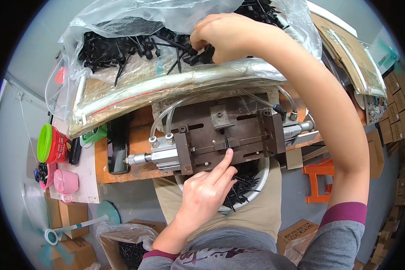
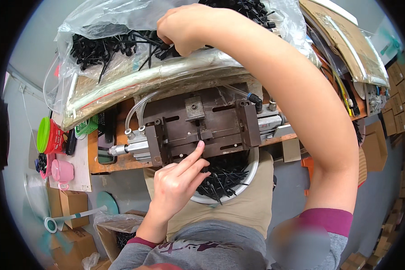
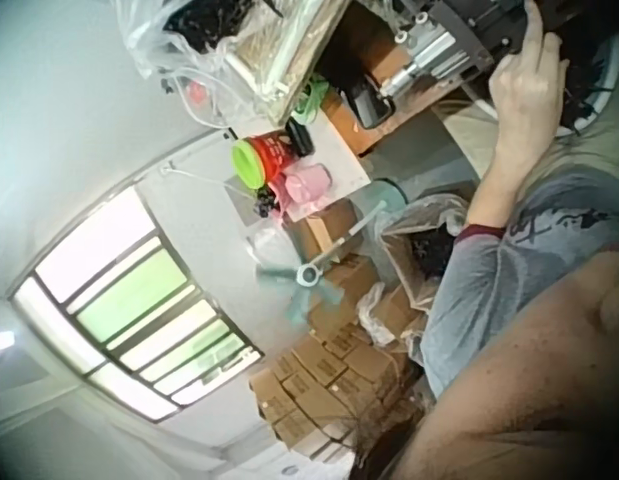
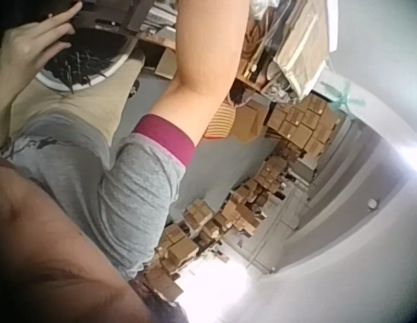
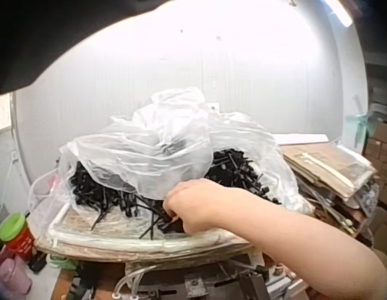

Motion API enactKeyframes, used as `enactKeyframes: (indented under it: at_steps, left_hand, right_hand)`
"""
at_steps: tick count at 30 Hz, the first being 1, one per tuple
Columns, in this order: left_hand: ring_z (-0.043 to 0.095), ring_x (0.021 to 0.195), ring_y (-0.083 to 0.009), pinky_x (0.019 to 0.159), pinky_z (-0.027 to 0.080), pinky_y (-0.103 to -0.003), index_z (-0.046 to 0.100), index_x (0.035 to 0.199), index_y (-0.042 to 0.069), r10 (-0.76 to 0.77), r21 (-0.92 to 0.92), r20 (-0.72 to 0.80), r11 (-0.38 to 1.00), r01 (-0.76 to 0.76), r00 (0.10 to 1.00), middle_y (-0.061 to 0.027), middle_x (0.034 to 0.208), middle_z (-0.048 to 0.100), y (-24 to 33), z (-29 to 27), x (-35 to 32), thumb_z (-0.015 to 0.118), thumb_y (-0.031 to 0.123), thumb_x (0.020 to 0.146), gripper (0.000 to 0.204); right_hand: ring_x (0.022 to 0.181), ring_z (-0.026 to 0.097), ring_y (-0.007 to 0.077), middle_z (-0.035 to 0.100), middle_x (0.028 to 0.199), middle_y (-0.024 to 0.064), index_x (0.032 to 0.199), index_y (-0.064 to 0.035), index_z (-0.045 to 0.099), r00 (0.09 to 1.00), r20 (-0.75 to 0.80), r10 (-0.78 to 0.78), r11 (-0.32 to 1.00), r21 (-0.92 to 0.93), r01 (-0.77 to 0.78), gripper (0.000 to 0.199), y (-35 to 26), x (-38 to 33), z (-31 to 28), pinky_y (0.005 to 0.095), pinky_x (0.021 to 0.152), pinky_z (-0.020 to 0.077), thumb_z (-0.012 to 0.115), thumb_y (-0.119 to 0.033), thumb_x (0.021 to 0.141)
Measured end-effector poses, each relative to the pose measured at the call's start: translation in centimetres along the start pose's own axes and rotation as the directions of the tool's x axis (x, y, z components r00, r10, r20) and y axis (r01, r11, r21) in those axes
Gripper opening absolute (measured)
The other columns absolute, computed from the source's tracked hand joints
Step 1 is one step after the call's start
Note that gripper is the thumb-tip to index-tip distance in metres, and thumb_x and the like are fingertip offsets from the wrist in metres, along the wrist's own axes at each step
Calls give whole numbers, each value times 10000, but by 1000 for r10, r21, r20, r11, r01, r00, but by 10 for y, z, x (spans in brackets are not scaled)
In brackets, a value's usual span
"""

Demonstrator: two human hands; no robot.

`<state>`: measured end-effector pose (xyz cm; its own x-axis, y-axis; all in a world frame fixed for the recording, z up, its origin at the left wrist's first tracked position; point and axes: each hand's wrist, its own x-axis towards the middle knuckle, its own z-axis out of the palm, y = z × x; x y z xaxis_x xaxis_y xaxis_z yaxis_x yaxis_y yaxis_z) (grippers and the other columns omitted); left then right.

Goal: Assembling small black components using a manual press tool in a workshop setting.

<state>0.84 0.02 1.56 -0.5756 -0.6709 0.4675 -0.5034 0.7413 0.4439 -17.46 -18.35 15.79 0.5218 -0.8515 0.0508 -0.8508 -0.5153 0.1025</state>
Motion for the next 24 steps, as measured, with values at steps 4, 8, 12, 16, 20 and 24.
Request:
enactKeyframes:
  at_steps: [4, 8, 12, 16, 20, 24]
  left_hand:
    - [630, 602, -152, 551, 512, -264, 691, 893, 63, 29, -151, 55, 988, -20, 998, -112, 1263, 640, 5, -10, -9, 802, 112, 667, 256]
    - [645, 639, -129, 565, 526, -266, 694, 900, 57, 36, -258, 146, 966, 3, 989, -118, 1306, 611, 11, -14, -21, 800, 112, 675, 255]
    - [642, 635, -136, 557, 525, -270, 696, 914, 62, 50, -292, 201, 956, 11, 978, -117, 1319, 601, 10, -9, -30, 793, 118, 696, 245]
    - [639, 615, -160, 554, 525, -283, 693, 936, 66, 71, -297, 258, 955, 9, 964, -118, 1331, 591, 8, -4, -36, 778, 126, 723, 238]
    - [642, 606, -188, 562, 528, -303, 688, 957, 67, 75, -294, 309, 956, 20, 948, -110, 1350, 576, 2, 0, -46, 764, 133, 743, 237]
    - [657, 636, -208, 586, 539, -311, 689, 976, 68, 78, -316, 322, 948, 29, 943, -100, 1358, 570, -3, 8, -53, 758, 134, 750, 245]
  right_hand:
    - [1129, 593, 286, 657, 1153, 122, 1140, -45, 642, 994, -99, -46, 998, 46, 51, 524, -4, -2, -6, 370, 980, 480, 706, 57, 631]
    - [1088, 608, 290, 653, 1110, 127, 1098, -26, 651, 999, -38, -16, 999, 36, 18, 478, 3, 0, -11, 366, 939, 497, 683, 84, 634]
    - [1108, 583, 269, 646, 1035, 81, 1018, -40, 661, 1000, -27, 5, 999, -32, -6, 368, 4, 8, 13, 361, 914, 502, 629, 87, 674]
    - [1071, 590, 278, 616, 1001, 86, 964, -34, 654, 1000, 12, -25, 992, -124, 26, 293, -4, 12, 8, 386, 890, 504, 662, 54, 686]
    - [1009, 600, 308, 594, 1010, 96, 951, -15, 641, 952, -241, -188, 982, -80, 174, 268, 11, -1, 16, 405, 859, 503, 695, 27, 692]
    - [906, 638, 304, 640, 967, 120, 989, 4, 644, 898, -413, -152, 985, 11, 171, 259, 25, -15, 9, 376, 773, 513, 688, -14, 734]
